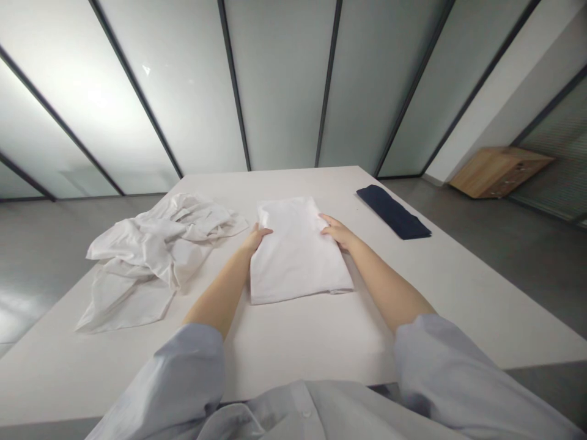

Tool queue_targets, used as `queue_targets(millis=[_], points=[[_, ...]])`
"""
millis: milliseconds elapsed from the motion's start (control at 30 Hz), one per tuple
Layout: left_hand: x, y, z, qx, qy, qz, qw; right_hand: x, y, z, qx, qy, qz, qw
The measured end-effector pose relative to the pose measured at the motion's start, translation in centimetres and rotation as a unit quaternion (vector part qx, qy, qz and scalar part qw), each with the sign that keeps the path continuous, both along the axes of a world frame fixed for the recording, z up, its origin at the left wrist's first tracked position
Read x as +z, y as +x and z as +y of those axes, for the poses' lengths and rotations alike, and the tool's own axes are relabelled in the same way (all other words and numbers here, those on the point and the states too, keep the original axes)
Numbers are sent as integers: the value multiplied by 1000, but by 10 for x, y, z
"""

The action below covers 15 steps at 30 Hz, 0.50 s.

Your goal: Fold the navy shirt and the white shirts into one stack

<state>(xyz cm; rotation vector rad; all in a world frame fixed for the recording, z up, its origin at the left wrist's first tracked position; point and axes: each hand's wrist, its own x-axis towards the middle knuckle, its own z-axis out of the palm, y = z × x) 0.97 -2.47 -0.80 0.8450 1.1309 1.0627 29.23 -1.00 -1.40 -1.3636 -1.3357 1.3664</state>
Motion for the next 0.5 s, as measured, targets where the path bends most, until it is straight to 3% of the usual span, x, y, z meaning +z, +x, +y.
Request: queue_targets(millis=[67,167,333,500], points=[[-1,-2,1,20,16,5,1000,1,1,-1,6,-27,30,999],[-1,-5,-2,-4,26,-6,1000,1,2,-1,-7,-44,64,997],[-3,-12,-2,-40,40,-30,998,0,0,0,-47,-28,106,993],[-5,-16,2,-37,28,-44,998,0,-3,-2,-66,-19,130,989]])
